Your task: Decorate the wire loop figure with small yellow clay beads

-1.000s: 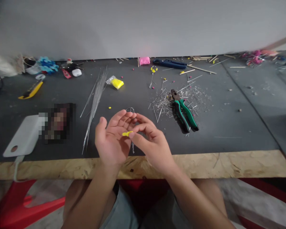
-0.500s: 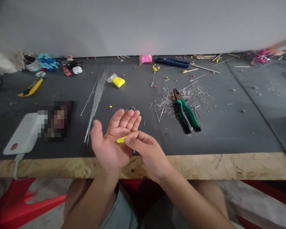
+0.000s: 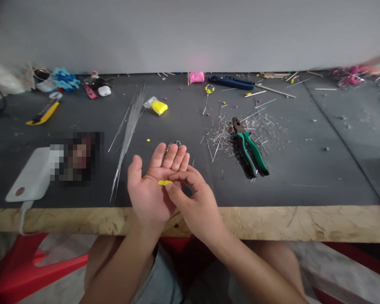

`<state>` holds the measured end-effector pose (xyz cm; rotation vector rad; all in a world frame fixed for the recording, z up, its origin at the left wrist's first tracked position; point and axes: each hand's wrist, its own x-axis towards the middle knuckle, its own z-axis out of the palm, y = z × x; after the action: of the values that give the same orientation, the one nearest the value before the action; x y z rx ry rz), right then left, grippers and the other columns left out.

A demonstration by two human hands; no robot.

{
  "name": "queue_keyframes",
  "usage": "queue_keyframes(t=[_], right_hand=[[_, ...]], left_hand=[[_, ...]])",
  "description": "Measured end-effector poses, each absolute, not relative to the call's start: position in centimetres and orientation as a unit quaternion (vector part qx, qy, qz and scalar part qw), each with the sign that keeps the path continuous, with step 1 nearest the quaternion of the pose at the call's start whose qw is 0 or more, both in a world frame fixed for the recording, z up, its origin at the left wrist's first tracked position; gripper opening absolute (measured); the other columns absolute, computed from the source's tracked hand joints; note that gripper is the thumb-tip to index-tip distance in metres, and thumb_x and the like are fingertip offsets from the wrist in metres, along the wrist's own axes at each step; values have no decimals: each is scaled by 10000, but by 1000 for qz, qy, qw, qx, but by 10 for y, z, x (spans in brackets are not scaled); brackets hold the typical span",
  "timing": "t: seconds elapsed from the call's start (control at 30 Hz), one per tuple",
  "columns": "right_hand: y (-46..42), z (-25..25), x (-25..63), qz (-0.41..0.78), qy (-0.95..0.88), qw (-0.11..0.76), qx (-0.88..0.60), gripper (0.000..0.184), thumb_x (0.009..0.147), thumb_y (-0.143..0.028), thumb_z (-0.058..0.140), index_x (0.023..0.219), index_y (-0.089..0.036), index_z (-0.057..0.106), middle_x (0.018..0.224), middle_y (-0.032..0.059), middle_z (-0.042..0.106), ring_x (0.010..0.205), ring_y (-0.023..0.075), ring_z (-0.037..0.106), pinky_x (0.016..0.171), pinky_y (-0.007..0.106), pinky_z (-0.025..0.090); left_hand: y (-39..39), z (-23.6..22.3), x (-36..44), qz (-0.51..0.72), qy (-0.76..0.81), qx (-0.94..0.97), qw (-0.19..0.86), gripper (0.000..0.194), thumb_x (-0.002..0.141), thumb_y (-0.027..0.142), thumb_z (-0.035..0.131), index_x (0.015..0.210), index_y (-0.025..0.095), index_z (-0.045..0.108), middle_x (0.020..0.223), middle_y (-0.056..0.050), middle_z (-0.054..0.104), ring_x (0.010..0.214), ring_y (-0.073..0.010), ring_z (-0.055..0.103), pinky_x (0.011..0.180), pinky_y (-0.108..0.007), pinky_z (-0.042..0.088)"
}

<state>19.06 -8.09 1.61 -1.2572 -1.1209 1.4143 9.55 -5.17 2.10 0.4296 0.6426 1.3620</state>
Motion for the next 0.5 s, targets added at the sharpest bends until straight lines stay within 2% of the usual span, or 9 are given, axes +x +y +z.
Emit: queue_keyframes(t=[0.13, 0.23, 0.33, 0.5], right_hand=[[-83, 12, 190, 568, -448, 464, -510, 135, 822, -280, 655, 943, -272, 596, 1070, 28, 627, 1024, 213, 573, 931, 403, 435], [-84, 8, 189, 568, -422, 503, -496, 247, 810, -276, 684, 1006, -296, 535, 1087, 14, 590, 1068, 203, 554, 944, 391, 438], [-84, 6, 187, 575, -401, 525, -483, 325, 793, -278, 717, 1015, -310, 481, 1093, 3, 555, 1074, 187, 546, 929, 368, 450], [-83, 6, 187, 595, -393, 515, -476, 372, 783, -292, 740, 1014, -307, 448, 1043, -7, 571, 1014, 174, 573, 877, 346, 482]], left_hand=[[-52, 21, 95, 611, 278, 192, 715, 482, 892, 633, 341, 953, 315, 699, 1177, -3, 695, 1285, -242, 522, 1074, -429, 438], [-53, 23, 95, 609, 256, 175, 730, 487, 903, 618, 321, 941, 315, 700, 1155, 9, 703, 1288, -230, 519, 1089, -418, 419], [-54, 25, 96, 607, 232, 171, 741, 509, 914, 599, 298, 945, 296, 706, 1169, 4, 698, 1301, -226, 507, 1109, -408, 391], [-57, 29, 100, 603, 241, 217, 728, 493, 911, 581, 304, 957, 304, 709, 1238, 4, 668, 1351, -232, 448, 1118, -420, 369]])
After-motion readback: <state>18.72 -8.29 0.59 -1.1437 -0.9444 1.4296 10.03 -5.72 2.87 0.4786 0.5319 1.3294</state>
